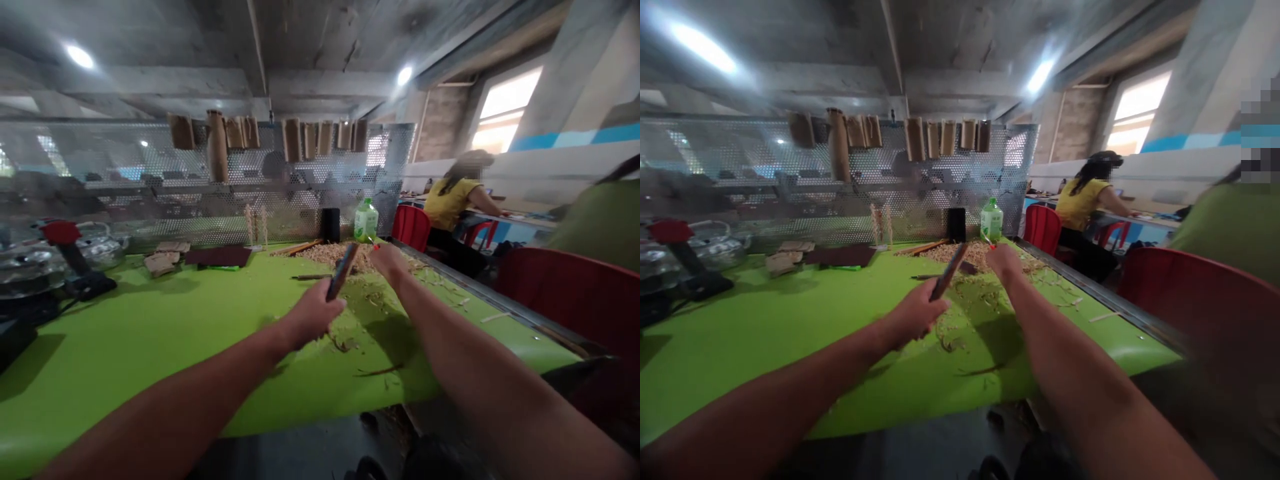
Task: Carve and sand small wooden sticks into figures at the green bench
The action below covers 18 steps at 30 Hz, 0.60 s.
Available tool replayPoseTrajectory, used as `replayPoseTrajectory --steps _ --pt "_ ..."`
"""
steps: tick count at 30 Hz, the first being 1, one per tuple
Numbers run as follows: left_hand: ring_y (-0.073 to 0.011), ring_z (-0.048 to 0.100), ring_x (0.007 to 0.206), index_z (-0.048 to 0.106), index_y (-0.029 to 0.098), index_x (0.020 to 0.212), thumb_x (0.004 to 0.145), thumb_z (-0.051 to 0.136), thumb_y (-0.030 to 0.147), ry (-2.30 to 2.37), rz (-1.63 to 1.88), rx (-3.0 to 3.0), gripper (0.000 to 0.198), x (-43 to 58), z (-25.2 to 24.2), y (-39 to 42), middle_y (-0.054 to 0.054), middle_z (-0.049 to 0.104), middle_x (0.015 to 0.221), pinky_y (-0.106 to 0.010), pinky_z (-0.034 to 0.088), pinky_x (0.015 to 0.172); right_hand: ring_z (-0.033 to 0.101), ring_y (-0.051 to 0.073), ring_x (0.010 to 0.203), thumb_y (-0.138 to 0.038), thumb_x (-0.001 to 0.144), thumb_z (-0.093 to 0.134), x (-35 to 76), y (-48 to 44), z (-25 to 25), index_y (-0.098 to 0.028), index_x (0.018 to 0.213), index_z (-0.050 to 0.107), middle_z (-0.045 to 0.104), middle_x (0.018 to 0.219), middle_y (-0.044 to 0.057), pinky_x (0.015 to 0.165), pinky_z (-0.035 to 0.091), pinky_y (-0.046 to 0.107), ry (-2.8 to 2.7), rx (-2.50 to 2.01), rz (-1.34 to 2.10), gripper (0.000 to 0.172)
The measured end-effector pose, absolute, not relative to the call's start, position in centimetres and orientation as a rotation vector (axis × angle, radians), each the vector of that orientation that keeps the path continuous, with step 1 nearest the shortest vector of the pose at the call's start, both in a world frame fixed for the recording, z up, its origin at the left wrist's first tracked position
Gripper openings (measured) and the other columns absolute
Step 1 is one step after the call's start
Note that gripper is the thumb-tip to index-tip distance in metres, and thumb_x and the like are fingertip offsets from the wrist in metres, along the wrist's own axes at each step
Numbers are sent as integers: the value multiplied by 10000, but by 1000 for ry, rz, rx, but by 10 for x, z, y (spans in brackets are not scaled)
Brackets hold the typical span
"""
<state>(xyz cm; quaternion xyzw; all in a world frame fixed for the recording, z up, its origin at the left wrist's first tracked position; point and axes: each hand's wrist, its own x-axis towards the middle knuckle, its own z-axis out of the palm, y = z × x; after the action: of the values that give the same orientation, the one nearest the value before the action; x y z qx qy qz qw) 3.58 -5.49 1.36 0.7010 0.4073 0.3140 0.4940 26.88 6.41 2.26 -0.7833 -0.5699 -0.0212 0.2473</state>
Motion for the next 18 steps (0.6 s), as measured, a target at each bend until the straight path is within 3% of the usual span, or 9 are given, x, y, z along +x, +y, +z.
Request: replayPoseTrajectory --steps 9,18 --pt "-52 317 362 464 173 1092 873 516 235 1144 923 1433 233 15 15 -17 99 396 545 -169 257 372 632 191 777 -292 821 484 185 56 3 -214 907 715 720 870 70 589 338 251 -1909 -1832 -173 258" --pt "-61 313 368 476 176 1085 872 498 244 1137 886 1472 224 15 9 -14 98 390 514 -175 250 373 651 209 810 -311 868 440 179 44 7 -226 968 711 727 929 98 670 398 267 -2022 -1873 -268 301"
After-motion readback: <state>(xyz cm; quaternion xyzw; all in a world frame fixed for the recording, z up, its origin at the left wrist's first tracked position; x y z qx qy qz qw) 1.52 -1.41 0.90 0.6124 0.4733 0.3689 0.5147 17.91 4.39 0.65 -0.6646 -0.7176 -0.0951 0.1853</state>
